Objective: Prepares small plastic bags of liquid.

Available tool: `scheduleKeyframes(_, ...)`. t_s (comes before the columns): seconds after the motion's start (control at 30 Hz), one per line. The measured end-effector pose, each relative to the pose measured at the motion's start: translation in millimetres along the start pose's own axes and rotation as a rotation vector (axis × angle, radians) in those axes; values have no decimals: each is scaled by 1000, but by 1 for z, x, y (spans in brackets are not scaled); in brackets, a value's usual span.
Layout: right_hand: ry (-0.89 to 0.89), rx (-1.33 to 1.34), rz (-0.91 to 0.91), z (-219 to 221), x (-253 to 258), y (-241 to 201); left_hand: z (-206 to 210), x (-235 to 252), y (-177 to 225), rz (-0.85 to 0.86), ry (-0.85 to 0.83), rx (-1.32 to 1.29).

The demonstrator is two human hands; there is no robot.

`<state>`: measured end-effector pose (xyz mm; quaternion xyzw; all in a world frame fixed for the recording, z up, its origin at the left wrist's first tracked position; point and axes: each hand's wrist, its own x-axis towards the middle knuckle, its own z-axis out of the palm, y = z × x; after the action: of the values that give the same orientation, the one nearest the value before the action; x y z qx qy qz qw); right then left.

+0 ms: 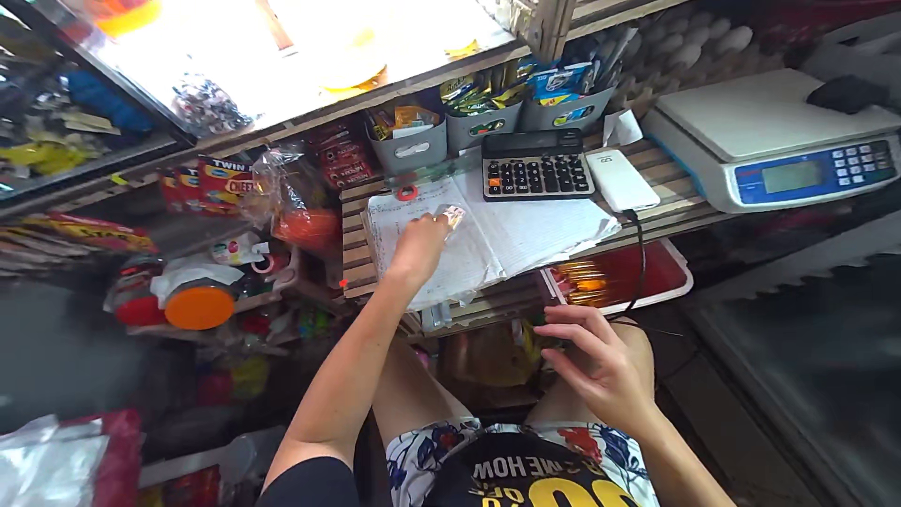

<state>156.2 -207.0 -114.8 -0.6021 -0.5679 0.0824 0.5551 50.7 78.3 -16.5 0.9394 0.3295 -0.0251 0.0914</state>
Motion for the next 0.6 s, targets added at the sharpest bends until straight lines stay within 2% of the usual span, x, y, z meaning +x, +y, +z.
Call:
scheduleKeyframes(0.17, 3, 2, -10, 1, 0, -3, -5, 11, 8, -86, -33, 71)
scheduleKeyframes(0.27, 11, 5, -12, 2, -3, -2, 12, 11, 10, -118, 109, 122)
scheduleKeyframes(0.33, 21, 0, -7, 1, -5, 0, 7, 10, 0, -123, 199, -7)
scheduleKeyframes(0.4, 26, -2, 7, -2, -6, 3, -5, 10, -16, -143, 243, -264)
scheduleKeyframes(0.5, 33, 10, 24, -5, -5, 5, -11, 16, -44, -181, 141, -705)
scheduleKeyframes(0.53, 36, 11, 26, -5, -5, 6, -9, 17, -51, -180, 121, -726)
scheduleKeyframes(0.6, 39, 2, 29, -5, -3, 8, -2, 16, -58, -139, 186, -543)
